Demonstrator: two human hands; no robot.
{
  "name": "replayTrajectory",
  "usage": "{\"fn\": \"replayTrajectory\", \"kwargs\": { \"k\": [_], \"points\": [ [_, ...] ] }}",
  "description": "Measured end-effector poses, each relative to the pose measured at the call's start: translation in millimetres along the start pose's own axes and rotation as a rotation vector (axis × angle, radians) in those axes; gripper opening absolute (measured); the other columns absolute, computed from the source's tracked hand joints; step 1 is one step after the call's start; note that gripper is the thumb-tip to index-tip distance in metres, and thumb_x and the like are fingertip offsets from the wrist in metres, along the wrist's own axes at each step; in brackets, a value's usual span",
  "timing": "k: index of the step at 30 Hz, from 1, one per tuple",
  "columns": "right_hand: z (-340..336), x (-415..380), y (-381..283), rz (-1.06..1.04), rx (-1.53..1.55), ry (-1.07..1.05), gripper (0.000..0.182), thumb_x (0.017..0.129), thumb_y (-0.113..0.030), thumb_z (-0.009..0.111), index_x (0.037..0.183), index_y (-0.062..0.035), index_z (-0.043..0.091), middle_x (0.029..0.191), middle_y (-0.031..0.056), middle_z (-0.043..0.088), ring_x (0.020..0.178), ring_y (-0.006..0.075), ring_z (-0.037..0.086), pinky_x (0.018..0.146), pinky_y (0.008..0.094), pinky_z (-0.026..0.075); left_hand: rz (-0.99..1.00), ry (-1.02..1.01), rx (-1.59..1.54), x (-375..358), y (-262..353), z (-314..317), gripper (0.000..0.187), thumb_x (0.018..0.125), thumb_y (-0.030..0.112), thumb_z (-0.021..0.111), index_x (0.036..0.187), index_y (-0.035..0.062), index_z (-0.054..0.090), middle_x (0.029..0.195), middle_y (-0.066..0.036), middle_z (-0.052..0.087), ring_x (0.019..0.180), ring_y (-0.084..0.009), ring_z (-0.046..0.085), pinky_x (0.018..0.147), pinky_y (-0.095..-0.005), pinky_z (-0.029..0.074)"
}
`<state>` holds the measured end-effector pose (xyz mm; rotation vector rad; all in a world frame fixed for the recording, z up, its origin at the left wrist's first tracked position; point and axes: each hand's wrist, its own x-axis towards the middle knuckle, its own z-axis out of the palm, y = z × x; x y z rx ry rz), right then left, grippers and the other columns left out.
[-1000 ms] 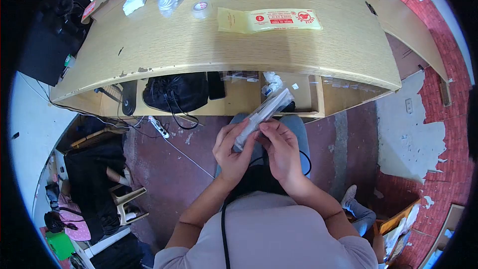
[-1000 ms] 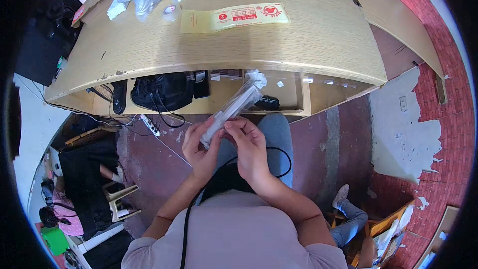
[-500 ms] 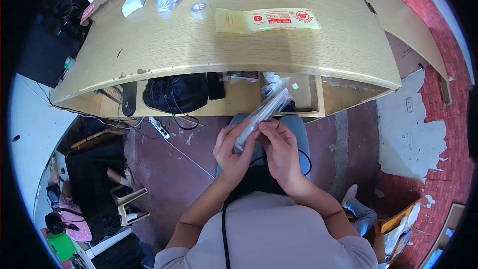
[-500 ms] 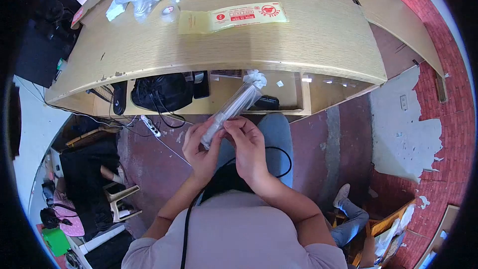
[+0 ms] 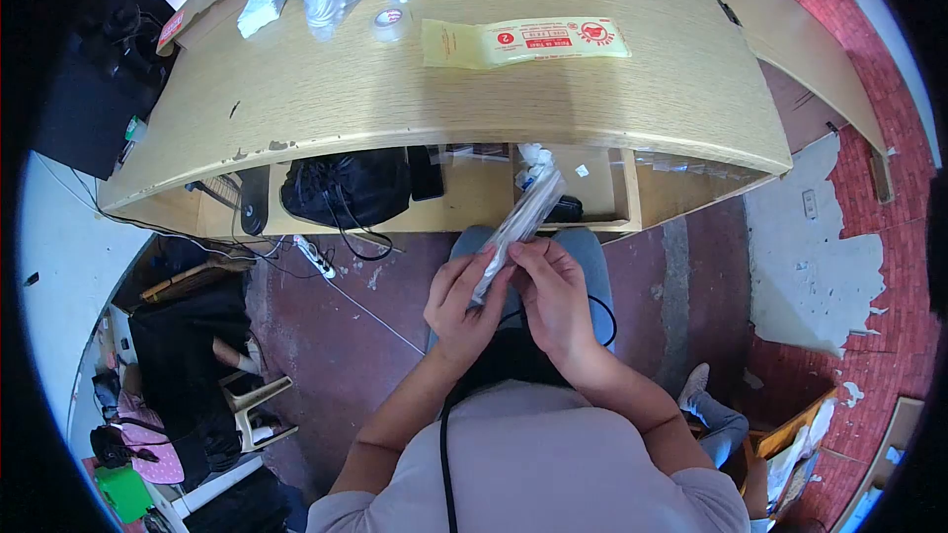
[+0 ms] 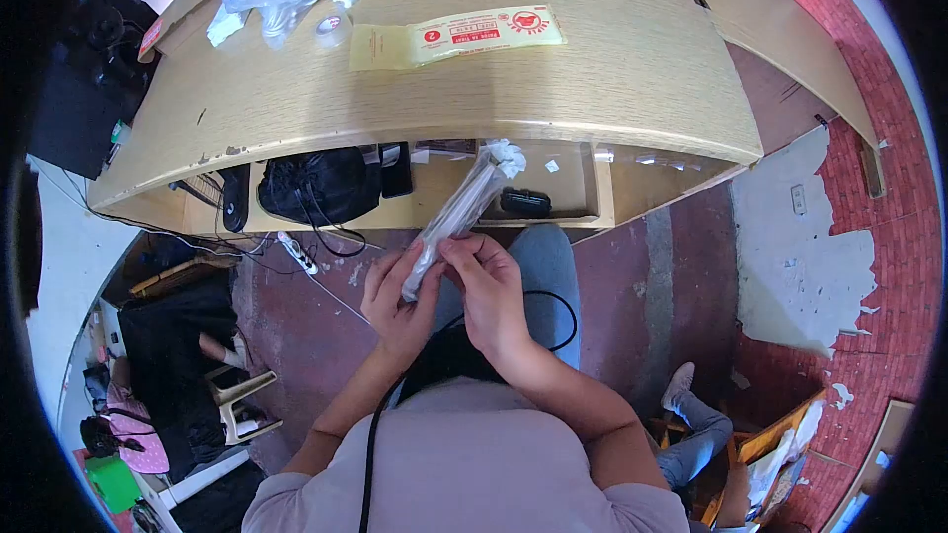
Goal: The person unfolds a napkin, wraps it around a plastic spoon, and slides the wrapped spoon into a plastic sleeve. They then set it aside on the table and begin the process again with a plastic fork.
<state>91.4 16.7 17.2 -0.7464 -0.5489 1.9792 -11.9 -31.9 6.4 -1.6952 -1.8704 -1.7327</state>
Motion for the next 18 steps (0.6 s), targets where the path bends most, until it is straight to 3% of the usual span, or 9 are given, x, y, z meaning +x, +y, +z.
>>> {"fn": "replayTrajectory", "kwargs": {
  "k": [18],
  "points": [
    [-2.5, 2.2, 1.2, -0.006, -0.067, 0.016, 0.005, 0.087, -0.005, 0.063, 0.085, -0.0005, 0.060, 0.090, 0.0069, 0.063, 0.082, 0.0116, 0.059, 0.078, 0.0255, 0.048, 0.033, 0.024, 0.010, -5.6, -3.4, 1.1, 0.036, 0.068, 0.000, 0.078, 0.102, 0.0019, 0.067, 0.090, -0.013, 0.064, 0.076, -0.0235, 0.064, 0.066, -0.0299, 0.052]
  ]
}}
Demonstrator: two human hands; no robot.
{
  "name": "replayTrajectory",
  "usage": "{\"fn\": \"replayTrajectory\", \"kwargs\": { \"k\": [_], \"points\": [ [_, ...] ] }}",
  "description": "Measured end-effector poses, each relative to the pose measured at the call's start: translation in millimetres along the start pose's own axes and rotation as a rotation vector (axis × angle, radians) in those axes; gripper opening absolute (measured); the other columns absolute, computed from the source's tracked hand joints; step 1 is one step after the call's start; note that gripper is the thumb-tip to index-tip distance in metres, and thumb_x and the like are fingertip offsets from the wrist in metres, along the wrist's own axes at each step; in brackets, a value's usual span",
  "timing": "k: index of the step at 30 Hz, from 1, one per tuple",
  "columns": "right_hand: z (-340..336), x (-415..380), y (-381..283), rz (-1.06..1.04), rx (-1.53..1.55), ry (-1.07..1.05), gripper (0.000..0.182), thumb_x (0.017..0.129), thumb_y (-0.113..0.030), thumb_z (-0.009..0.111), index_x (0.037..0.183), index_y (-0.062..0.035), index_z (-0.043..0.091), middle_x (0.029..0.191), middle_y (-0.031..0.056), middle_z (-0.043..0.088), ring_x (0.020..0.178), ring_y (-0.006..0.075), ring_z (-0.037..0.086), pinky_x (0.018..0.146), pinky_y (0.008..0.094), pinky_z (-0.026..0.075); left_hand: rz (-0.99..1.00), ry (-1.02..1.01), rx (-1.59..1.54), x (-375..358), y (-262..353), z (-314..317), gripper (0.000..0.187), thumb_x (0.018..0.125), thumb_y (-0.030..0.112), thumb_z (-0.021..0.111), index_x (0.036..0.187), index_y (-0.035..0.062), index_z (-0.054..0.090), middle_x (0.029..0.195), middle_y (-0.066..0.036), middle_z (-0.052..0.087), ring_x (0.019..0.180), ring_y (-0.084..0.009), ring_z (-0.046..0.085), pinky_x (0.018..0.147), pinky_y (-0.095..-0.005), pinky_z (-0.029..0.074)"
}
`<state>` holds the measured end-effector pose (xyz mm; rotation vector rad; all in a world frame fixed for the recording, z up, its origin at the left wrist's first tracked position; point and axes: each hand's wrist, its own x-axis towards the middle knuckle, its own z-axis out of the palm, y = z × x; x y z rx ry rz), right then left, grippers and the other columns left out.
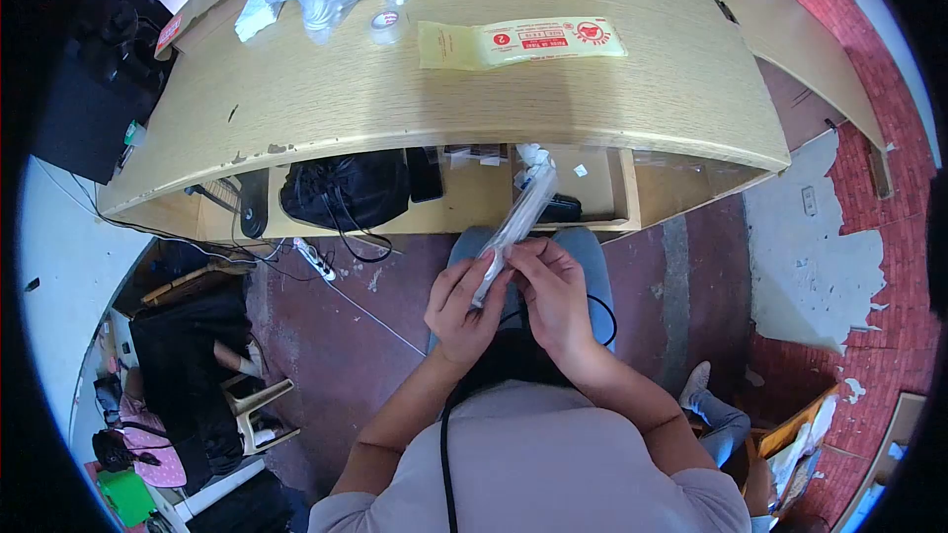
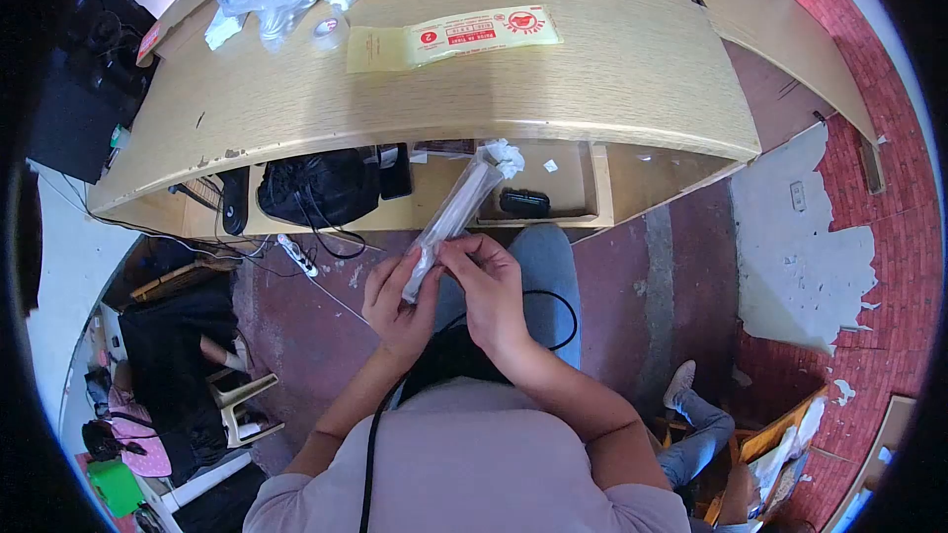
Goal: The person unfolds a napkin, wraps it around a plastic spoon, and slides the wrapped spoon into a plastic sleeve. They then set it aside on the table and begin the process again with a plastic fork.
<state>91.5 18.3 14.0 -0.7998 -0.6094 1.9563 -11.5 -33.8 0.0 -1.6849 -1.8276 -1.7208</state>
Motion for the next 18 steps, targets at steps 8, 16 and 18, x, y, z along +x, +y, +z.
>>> {"fn": "replayTrajectory", "kwargs": {
  "k": [8, 16, 18],
  "points": [
    [0.6, -1.0, 1.7, -0.038, -0.032, 0.007, 0.005, 0.086, -0.003, 0.064, 0.087, 0.0011, 0.061, 0.098, 0.0074, 0.060, 0.087, 0.0126, 0.058, 0.079, 0.0263, 0.049, 0.001, -0.009, 0.015, -2.0, 0.0, -0.7, 0.037, 0.069, 0.000, 0.078, 0.103, 0.0020, 0.067, 0.090, -0.012, 0.064, 0.077, -0.0232, 0.063, 0.066, -0.0296, 0.052],
    [8.5, -4.4, 5.2, -0.116, -0.040, 0.097, 0.026, 0.084, 0.000, 0.065, 0.104, -0.0024, 0.049, 0.098, 0.0088, 0.058, 0.091, 0.0148, 0.060, 0.080, 0.0274, 0.050, -0.013, -0.017, 0.028, -3.5, -1.2, -1.8, 0.038, 0.069, 0.001, 0.078, 0.104, 0.0022, 0.066, 0.092, -0.012, 0.064, 0.078, -0.0236, 0.063, 0.068, -0.0300, 0.052],
    [7.1, -3.6, 2.7, -0.111, -0.010, 0.080, 0.030, 0.083, 0.000, 0.066, 0.106, -0.0034, 0.047, 0.099, 0.0093, 0.058, 0.091, 0.0156, 0.061, 0.080, 0.0280, 0.050, -0.019, 0.014, 0.010, -2.3, -0.8, -1.2, 0.037, 0.069, 0.001, 0.078, 0.105, 0.0020, 0.066, 0.092, -0.013, 0.064, 0.078, -0.0240, 0.063, 0.068, -0.0304, 0.052]
  ]
}}
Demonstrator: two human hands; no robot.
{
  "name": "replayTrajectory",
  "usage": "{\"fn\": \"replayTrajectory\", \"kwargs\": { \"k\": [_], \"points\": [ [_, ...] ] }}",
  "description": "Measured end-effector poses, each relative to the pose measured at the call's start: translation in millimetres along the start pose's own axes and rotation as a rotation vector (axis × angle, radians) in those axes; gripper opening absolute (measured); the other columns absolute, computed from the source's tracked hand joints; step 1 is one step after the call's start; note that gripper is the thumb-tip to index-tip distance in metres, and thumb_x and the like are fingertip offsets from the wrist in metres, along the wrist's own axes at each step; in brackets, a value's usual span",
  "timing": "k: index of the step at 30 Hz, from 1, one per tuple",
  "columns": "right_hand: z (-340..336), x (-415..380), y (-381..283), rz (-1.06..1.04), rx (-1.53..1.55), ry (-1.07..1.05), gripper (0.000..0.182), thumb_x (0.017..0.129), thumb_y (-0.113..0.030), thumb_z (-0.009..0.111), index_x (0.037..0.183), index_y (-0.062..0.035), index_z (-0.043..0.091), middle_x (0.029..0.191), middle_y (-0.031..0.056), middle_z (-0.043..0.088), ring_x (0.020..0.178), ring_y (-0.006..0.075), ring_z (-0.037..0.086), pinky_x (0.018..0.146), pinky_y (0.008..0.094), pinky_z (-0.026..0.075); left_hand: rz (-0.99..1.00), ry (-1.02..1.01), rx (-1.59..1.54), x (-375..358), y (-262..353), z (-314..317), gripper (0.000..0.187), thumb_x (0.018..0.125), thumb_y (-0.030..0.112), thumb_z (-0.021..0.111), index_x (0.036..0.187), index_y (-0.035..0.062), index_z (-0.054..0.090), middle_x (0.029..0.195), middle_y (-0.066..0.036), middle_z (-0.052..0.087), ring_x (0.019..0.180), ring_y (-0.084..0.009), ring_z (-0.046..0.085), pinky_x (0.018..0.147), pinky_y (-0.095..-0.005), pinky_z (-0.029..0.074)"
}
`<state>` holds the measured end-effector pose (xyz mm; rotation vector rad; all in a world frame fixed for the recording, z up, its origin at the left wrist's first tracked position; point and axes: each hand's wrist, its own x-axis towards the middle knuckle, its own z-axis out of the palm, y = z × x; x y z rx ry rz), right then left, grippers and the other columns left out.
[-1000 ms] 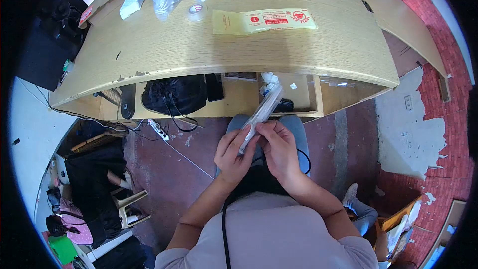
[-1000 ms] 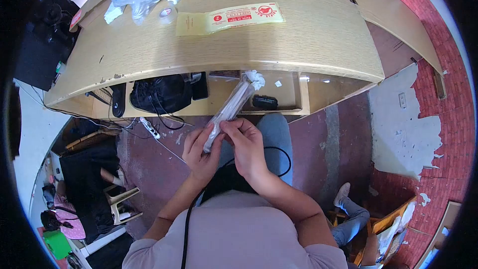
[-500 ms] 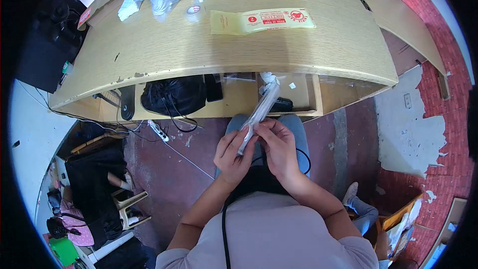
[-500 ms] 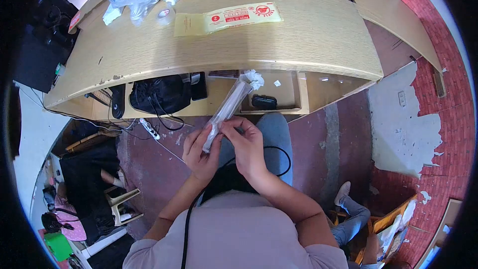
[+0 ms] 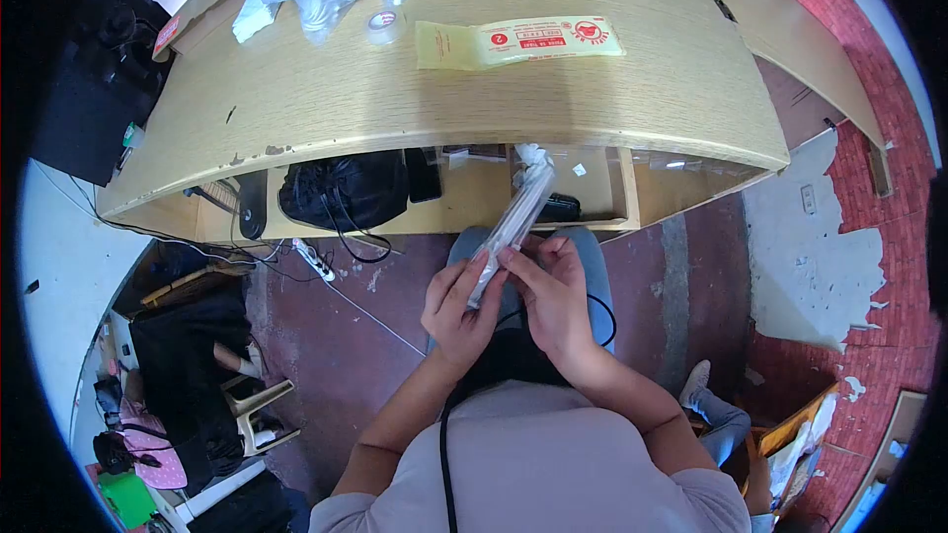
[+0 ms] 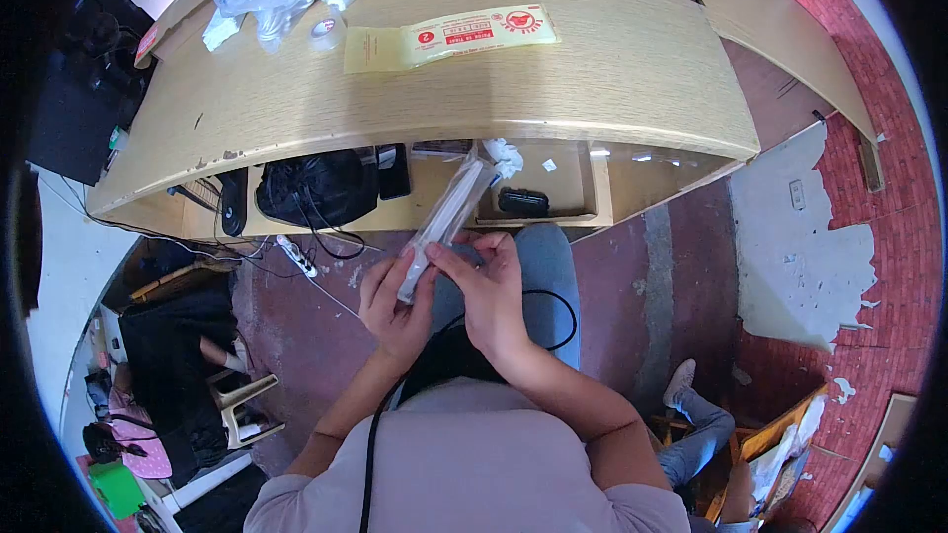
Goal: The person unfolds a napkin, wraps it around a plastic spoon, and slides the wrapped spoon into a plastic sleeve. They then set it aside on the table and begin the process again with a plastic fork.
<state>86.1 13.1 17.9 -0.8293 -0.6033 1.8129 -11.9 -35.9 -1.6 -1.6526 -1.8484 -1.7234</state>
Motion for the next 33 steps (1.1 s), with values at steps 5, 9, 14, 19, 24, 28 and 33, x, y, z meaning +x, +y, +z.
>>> {"fn": "replayTrajectory", "kwargs": {
  "k": [5, 9, 14, 19, 24, 28, 33],
  "points": [
    [-0.2, -0.4, -6.0, 0.061, 0.041, -0.036, 0.031, 0.083, 0.002, 0.065, 0.108, -0.0034, 0.046, 0.099, 0.0098, 0.060, 0.091, 0.0160, 0.061, 0.081, 0.0287, 0.050, -0.048, -0.019, -0.058, 3.6, 4.2, -0.5, 0.036, 0.071, 0.002, 0.077, 0.105, 0.0001, 0.066, 0.091, -0.014, 0.064, 0.079, -0.0236, 0.063, 0.069, -0.0306, 0.051],
    [-9.3, 4.0, -4.4, 0.063, 0.028, -0.084, 0.028, 0.084, 0.003, 0.063, 0.107, -0.0027, 0.050, 0.095, 0.0092, 0.064, 0.090, 0.0146, 0.062, 0.082, 0.0278, 0.049, -0.133, -0.027, -0.126, 5.6, 5.4, -1.9, 0.036, 0.071, 0.001, 0.077, 0.105, -0.0019, 0.065, 0.091, -0.015, 0.065, 0.079, -0.0235, 0.063, 0.071, -0.0310, 0.051],
    [-11.8, 4.9, -5.2, 0.067, -0.019, -0.116, 0.023, 0.084, 0.003, 0.063, 0.104, -0.0026, 0.053, 0.097, 0.0086, 0.065, 0.093, 0.0135, 0.061, 0.084, 0.0269, 0.048, -0.169, -0.032, -0.143, 4.3, 5.1, -1.9, 0.035, 0.071, 0.000, 0.076, 0.104, -0.0028, 0.066, 0.091, -0.015, 0.065, 0.079, -0.0230, 0.063, 0.071, -0.0310, 0.050],
    [-0.5, 4.2, -14.7, 0.123, 0.028, -0.140, 0.026, 0.084, 0.000, 0.065, 0.108, -0.0013, 0.056, 0.100, 0.0076, 0.065, 0.098, 0.0147, 0.060, 0.087, 0.0280, 0.047, -0.209, -0.039, -0.191, 3.7, 5.4, -2.0, 0.035, 0.071, 0.000, 0.076, 0.104, -0.0035, 0.065, 0.091, -0.015, 0.065, 0.080, -0.0223, 0.063, 0.073, -0.0304, 0.050],
    [-3.3, 12.9, -7.9, 0.134, -0.044, -0.156, 0.025, 0.086, -0.003, 0.063, 0.110, -0.0025, 0.056, 0.098, 0.0086, 0.064, 0.092, 0.0170, 0.062, 0.082, 0.0292, 0.048, -0.151, -0.093, -0.206, 0.8, 2.5, -2.9, 0.036, 0.071, 0.000, 0.076, 0.105, -0.0026, 0.065, 0.091, -0.015, 0.065, 0.079, -0.0234, 0.064, 0.071, -0.0300, 0.051],
    [-4.8, 14.6, -5.2, 0.139, 0.034, -0.122, 0.021, 0.084, -0.001, 0.064, 0.104, -0.0014, 0.059, 0.099, 0.0086, 0.065, 0.092, 0.0154, 0.062, 0.084, 0.0285, 0.048, -0.058, -0.087, -0.165, -1.2, 2.2, -1.5, 0.037, 0.071, 0.000, 0.076, 0.107, -0.0018, 0.065, 0.091, -0.016, 0.065, 0.078, -0.0237, 0.064, 0.069, -0.0301, 0.052],
    [-2.5, 14.5, -1.8, 0.083, 0.050, -0.094, 0.018, 0.084, -0.001, 0.065, 0.101, -0.0016, 0.060, 0.096, 0.0077, 0.066, 0.090, 0.0147, 0.063, 0.082, 0.0280, 0.049, -0.114, -0.123, -0.156, -2.3, 2.9, -0.5, 0.043, 0.071, 0.005, 0.078, 0.111, -0.0003, 0.064, 0.093, -0.013, 0.064, 0.082, -0.0209, 0.061, 0.072, -0.0288, 0.049]
  ]
}}
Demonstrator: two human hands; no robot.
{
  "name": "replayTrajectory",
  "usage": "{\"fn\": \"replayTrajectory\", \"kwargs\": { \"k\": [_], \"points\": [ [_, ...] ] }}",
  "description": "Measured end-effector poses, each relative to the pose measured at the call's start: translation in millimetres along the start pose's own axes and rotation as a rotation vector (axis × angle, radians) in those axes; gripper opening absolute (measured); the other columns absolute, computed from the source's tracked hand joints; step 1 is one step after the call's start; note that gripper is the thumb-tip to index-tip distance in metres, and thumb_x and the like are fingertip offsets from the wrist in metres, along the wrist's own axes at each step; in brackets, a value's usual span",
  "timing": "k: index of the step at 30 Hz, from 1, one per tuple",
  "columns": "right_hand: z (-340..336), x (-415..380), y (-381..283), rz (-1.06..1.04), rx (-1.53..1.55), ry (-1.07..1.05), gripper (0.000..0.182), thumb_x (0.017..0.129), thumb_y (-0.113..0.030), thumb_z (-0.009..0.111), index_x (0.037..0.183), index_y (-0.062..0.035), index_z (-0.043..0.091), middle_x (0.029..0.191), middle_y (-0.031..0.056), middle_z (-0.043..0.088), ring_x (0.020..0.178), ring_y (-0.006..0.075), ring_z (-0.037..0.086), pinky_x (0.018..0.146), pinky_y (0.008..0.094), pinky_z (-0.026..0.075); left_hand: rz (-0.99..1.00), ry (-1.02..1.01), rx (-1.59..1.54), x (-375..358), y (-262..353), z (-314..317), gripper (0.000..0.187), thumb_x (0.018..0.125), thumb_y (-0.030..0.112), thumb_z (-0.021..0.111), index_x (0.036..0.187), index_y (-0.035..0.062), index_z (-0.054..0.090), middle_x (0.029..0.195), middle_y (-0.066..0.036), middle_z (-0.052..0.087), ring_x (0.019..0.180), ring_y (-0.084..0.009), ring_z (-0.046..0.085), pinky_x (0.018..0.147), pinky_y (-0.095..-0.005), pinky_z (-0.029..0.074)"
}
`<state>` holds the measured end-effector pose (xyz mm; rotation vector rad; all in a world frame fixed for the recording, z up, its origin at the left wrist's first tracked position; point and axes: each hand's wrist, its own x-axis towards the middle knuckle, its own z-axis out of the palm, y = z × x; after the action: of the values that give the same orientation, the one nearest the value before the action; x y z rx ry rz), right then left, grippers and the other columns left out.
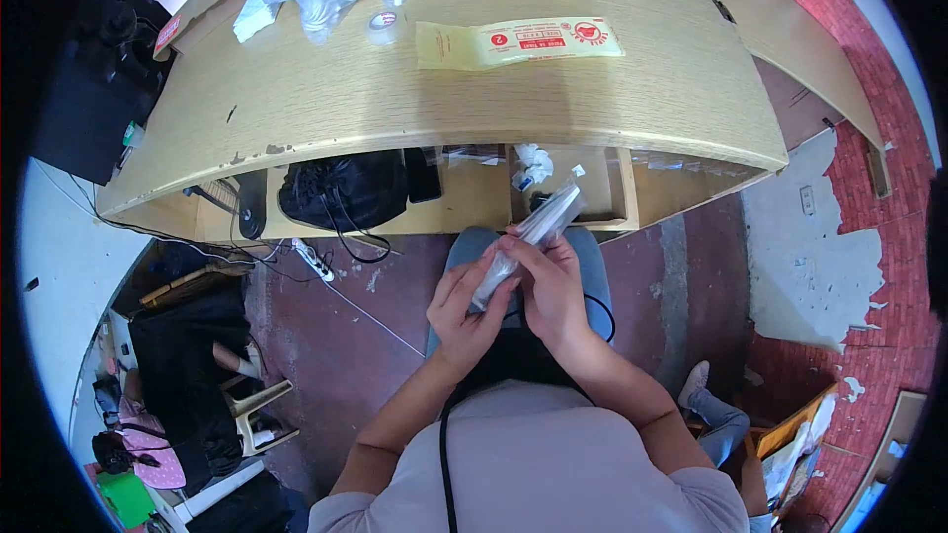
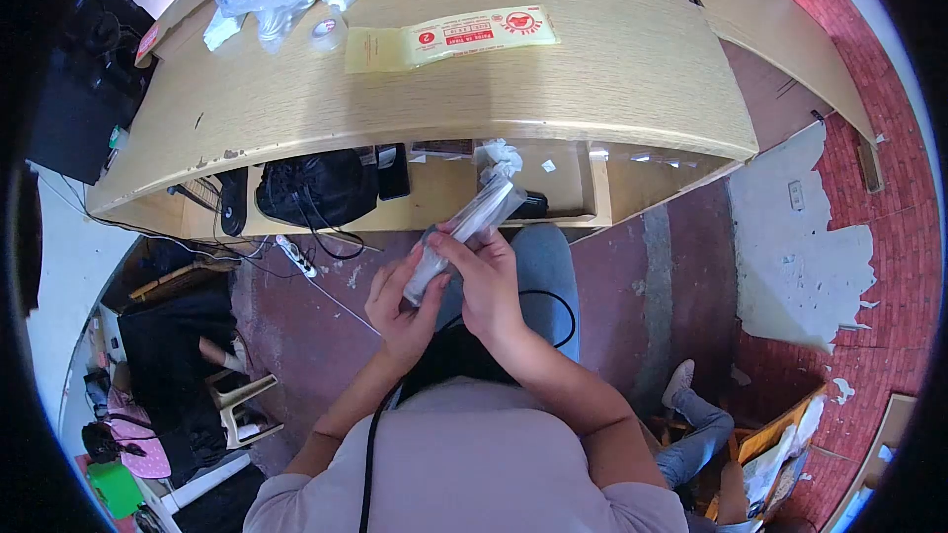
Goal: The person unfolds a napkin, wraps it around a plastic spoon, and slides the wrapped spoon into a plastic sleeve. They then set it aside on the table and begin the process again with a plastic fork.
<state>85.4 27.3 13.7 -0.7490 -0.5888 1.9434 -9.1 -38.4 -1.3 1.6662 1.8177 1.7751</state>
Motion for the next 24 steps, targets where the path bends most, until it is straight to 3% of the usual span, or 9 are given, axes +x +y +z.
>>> {"fn": "replayTrajectory", "kwargs": {
  "k": [11, 13, 15, 19, 24],
  "points": [
    [-6.8, 0.4, -22.1, 0.086, -0.001, -0.008, 0.017, 0.089, -0.011, 0.062, 0.104, -0.0021, 0.060, 0.097, 0.0063, 0.065, 0.092, 0.0153, 0.061, 0.083, 0.0308, 0.047, -0.164, 0.048, -0.109, 5.8, -7.3, -5.2, 0.041, 0.072, 0.001, 0.075, 0.111, -0.0033, 0.063, 0.094, -0.014, 0.064, 0.082, -0.0191, 0.061, 0.072, -0.0273, 0.049],
    [-14.3, -1.5, -20.8, 0.021, -0.276, -0.099, 0.016, 0.091, -0.015, 0.061, 0.101, -0.0019, 0.061, 0.095, 0.0057, 0.065, 0.089, 0.0141, 0.062, 0.081, 0.0300, 0.048, -0.209, 0.054, -0.146, 5.3, -6.7, -5.8, 0.041, 0.074, 0.001, 0.074, 0.113, -0.0034, 0.062, 0.096, -0.014, 0.064, 0.083, -0.0177, 0.061, 0.073, -0.0268, 0.048],
    [-23.4, 0.9, -12.2, -0.020, -0.332, -0.140, 0.013, 0.091, -0.013, 0.060, 0.098, -0.0018, 0.061, 0.092, 0.0054, 0.065, 0.085, 0.0121, 0.061, 0.078, 0.0276, 0.048, -0.339, 0.034, -0.261, 5.2, -4.6, -6.4, 0.040, 0.076, 0.000, 0.073, 0.114, -0.0034, 0.061, 0.097, -0.011, 0.062, 0.086, -0.0156, 0.059, 0.075, -0.0262, 0.048],
    [-27.0, 3.5, -9.1, -0.082, -0.395, -0.245, 0.008, 0.091, -0.008, 0.060, 0.090, -0.0008, 0.060, 0.085, 0.0049, 0.063, 0.076, 0.0099, 0.060, 0.070, 0.0235, 0.050, -0.335, 0.029, -0.272, 5.4, -4.4, -5.6, 0.039, 0.077, 0.001, 0.072, 0.115, -0.0031, 0.061, 0.097, -0.010, 0.061, 0.088, -0.0144, 0.058, 0.076, -0.0251, 0.047],
    [-21.6, 2.2, -5.3, -0.164, -0.350, -0.213, 0.007, 0.091, -0.007, 0.060, 0.091, -0.0002, 0.060, 0.083, 0.0043, 0.064, 0.076, 0.0098, 0.061, 0.069, 0.0238, 0.051, -0.378, 0.030, -0.328, 3.4, -8.0, -3.0, 0.040, 0.078, 0.001, 0.071, 0.117, -0.0026, 0.061, 0.098, -0.010, 0.061, 0.089, -0.0145, 0.058, 0.078, -0.0247, 0.046]
  ]
}}
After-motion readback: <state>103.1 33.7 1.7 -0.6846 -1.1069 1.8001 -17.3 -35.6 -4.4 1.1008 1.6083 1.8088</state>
